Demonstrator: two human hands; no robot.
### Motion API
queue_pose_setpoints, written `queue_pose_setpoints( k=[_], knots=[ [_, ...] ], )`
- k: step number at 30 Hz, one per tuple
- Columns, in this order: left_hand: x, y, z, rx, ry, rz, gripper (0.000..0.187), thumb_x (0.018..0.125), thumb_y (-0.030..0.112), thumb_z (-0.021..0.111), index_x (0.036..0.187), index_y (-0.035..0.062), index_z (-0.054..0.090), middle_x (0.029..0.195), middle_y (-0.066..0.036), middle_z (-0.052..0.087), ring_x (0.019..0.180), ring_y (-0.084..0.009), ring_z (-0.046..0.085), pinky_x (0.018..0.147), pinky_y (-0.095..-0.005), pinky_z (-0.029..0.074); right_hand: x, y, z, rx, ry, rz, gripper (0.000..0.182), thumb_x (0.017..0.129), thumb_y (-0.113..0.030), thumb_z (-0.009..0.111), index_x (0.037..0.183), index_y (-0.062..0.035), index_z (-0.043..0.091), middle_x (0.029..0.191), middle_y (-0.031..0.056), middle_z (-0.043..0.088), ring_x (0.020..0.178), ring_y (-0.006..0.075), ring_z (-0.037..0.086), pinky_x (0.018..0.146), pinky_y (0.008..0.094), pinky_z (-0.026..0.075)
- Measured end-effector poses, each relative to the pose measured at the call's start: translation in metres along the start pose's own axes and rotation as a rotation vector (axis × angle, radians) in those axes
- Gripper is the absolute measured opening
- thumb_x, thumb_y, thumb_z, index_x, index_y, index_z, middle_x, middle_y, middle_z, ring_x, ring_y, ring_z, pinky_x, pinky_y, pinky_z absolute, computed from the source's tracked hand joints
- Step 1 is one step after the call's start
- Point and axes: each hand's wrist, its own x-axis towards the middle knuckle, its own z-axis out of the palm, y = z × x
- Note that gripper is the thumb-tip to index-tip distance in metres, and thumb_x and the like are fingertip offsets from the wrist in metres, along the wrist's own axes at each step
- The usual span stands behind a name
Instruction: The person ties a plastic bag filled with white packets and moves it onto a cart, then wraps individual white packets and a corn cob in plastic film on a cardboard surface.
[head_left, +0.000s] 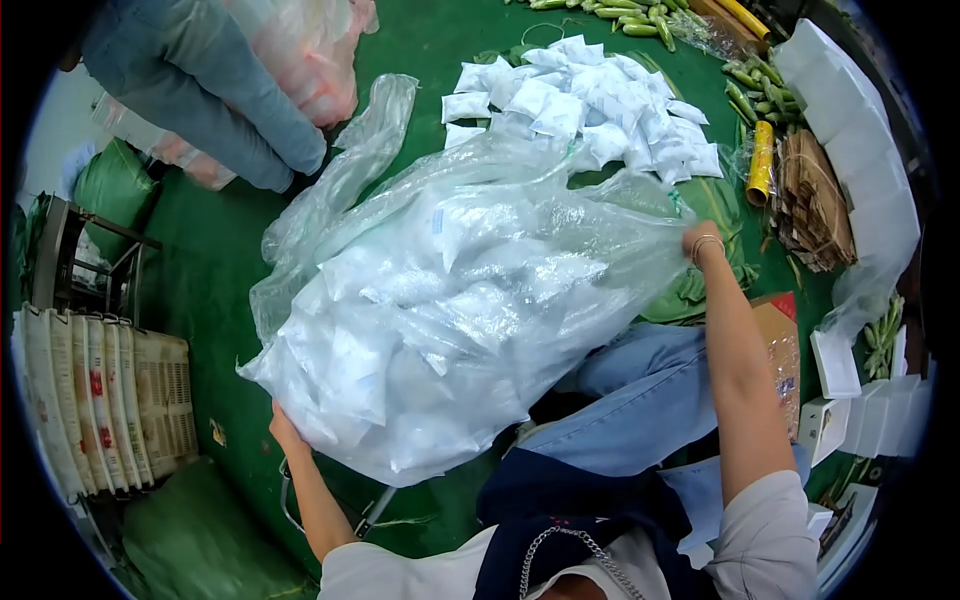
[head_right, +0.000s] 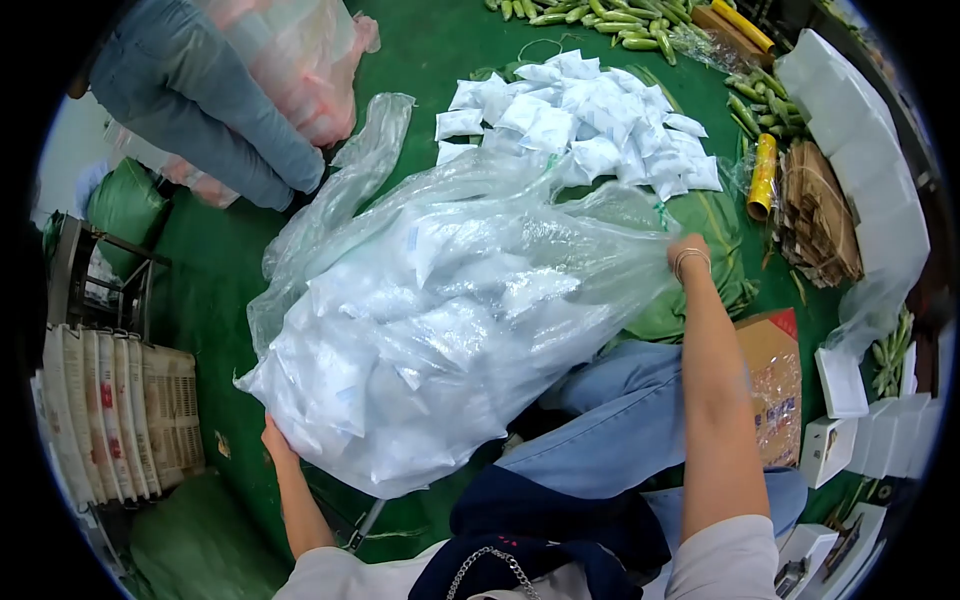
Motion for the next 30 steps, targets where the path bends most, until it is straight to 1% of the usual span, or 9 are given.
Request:
queue_pose_setpoints(
  k=[1, 3, 9, 14, 16, 24, 26, 28, 30],
  knots=[
    [0.008, -0.003, 0.004, -0.004, -0.004, -0.004, 0.049, 0.093, 0.032, 0.053, 0.118, -0.01, 0.054, 0.113, -0.018, 0.06, 0.094, -0.0263, 0.06, 0.082, -0.0371, 0.049, -0.004, 0.0, -0.004, -0.002, 0.007, 0.0, 0.016, 0.076, -0.008, 0.058, 0.088, -0.0015, 0.068, 0.085, 0.0173, 0.068, 0.081, 0.0314, 0.067, 0.072, 0.0385, 0.053],
    [0.022, -0.002, 0.01, 0.18, -0.075, 0.14, 0.039, 0.093, 0.022, 0.053, 0.112, -0.012, 0.057, 0.105, -0.017, 0.063, 0.087, -0.0232, 0.06, 0.077, -0.0353, 0.049, -0.015, -0.005, -0.008, -0.335, 0.213, -0.602, 0.025, 0.076, -0.015, 0.061, 0.097, 0.0002, 0.063, 0.087, 0.0195, 0.066, 0.079, 0.0305, 0.066, 0.073, 0.0365, 0.052],
    [-0.06, 0.103, 0.07, 0.249, -0.205, 0.344, 0.031, 0.092, 0.017, 0.056, 0.071, -0.0046, 0.06, 0.063, -0.003, 0.057, 0.057, -0.0092, 0.047, 0.054, -0.0254, 0.036, -0.104, -0.01, -0.112, 0.033, -0.034, -0.926, 0.023, 0.078, -0.015, 0.061, 0.094, 0.0019, 0.061, 0.087, 0.0174, 0.067, 0.081, 0.0271, 0.066, 0.075, 0.0337, 0.052],
    [-0.098, 0.122, 0.099, 0.054, -0.213, 0.518, 0.04, 0.095, 0.027, 0.055, 0.065, 0.0007, 0.055, 0.059, 0.002, 0.049, 0.054, -0.0065, 0.04, 0.05, -0.0244, 0.029, -0.078, 0.109, -0.158, -0.04, 0.05, -0.668, 0.02, 0.079, -0.014, 0.06, 0.091, 0.0022, 0.061, 0.075, 0.012, 0.065, 0.069, 0.0205, 0.062, 0.066, 0.0318, 0.049],
    [-0.046, 0.084, 0.102, 0.016, -0.251, 0.432, 0.038, 0.095, 0.027, 0.054, 0.068, 0.0003, 0.058, 0.063, 0.0, 0.054, 0.056, -0.0067, 0.042, 0.051, -0.0229, 0.03, -0.093, 0.15, -0.166, 0.047, -0.061, -0.564, 0.018, 0.08, -0.012, 0.06, 0.09, 0.0033, 0.06, 0.073, 0.0105, 0.065, 0.063, 0.0169, 0.061, 0.062, 0.0297, 0.049],
    [-0.017, 0.023, 0.151, 0.159, 0.098, 0.373, 0.038, 0.095, 0.023, 0.05, 0.097, -0.0125, 0.064, 0.09, -0.016, 0.068, 0.077, -0.022, 0.064, 0.07, -0.0349, 0.051, -0.157, 0.338, -0.197, 0.223, 0.041, -0.208, 0.015, 0.083, -0.008, 0.058, 0.094, 0.0031, 0.058, 0.08, 0.0082, 0.063, 0.072, 0.0143, 0.06, 0.065, 0.0265, 0.049],
    [-0.01, 0.022, 0.151, -0.083, -0.007, 0.278, 0.037, 0.094, 0.023, 0.052, 0.093, -0.0121, 0.065, 0.088, -0.015, 0.068, 0.078, -0.0197, 0.063, 0.071, -0.034, 0.051, -0.16, 0.334, -0.203, 0.248, 0.005, -0.163, 0.015, 0.084, -0.007, 0.057, 0.095, 0.0029, 0.058, 0.082, 0.0082, 0.063, 0.074, 0.0141, 0.059, 0.067, 0.0265, 0.048],
    [-0.005, 0.021, 0.147, -0.042, -0.002, 0.25, 0.036, 0.093, 0.023, 0.054, 0.086, -0.0099, 0.065, 0.08, -0.011, 0.066, 0.071, -0.0169, 0.06, 0.066, -0.0325, 0.05, -0.187, 0.279, -0.206, 0.199, 0.269, -0.449, 0.015, 0.086, -0.006, 0.055, 0.098, 0.0026, 0.058, 0.086, 0.0076, 0.062, 0.077, 0.0137, 0.058, 0.074, 0.0261, 0.047],
    [-0.001, 0.017, 0.135, 0.093, -0.113, 0.233, 0.037, 0.091, 0.03, 0.059, 0.091, -0.006, 0.066, 0.077, -0.005, 0.063, 0.065, -0.0126, 0.055, 0.061, -0.0284, 0.048, -0.263, 0.14, -0.193, 0.333, 0.386, -0.75, 0.016, 0.087, -0.004, 0.053, 0.101, 0.0017, 0.058, 0.088, 0.0074, 0.062, 0.082, 0.0135, 0.057, 0.078, 0.0261, 0.046]
  ],
)
